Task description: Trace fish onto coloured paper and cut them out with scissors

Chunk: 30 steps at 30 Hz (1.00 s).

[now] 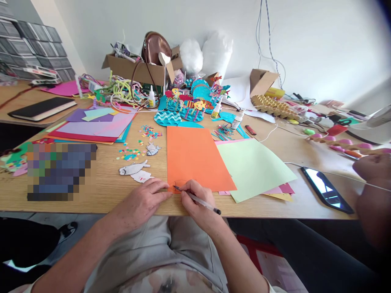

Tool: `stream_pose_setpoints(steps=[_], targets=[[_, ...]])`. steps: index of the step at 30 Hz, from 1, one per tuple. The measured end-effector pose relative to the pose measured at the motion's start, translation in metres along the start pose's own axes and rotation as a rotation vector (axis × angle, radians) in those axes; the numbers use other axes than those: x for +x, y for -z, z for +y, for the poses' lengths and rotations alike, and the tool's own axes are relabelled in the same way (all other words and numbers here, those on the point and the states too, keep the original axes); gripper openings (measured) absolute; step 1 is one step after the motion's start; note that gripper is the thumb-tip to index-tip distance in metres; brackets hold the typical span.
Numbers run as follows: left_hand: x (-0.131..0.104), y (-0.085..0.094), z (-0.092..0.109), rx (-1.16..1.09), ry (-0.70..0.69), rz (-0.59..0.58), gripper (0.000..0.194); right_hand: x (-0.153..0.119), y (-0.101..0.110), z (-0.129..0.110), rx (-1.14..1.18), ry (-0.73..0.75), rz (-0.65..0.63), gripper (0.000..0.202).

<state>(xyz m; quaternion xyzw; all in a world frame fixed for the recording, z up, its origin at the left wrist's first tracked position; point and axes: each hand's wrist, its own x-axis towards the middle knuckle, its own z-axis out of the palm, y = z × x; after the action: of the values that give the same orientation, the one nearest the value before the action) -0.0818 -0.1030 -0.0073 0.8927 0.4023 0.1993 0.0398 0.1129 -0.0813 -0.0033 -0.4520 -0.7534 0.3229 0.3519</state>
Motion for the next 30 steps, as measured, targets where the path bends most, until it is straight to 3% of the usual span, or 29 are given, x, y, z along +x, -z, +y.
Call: stream_pose_setpoints(steps=[30], targets=[[0.0006, -0.0001, 0.0002, 0.002, 0.003, -0.006, 0.032, 0.0004, -0.0018, 0.0018, 0.001, 0.003, 0.013, 0.011]])
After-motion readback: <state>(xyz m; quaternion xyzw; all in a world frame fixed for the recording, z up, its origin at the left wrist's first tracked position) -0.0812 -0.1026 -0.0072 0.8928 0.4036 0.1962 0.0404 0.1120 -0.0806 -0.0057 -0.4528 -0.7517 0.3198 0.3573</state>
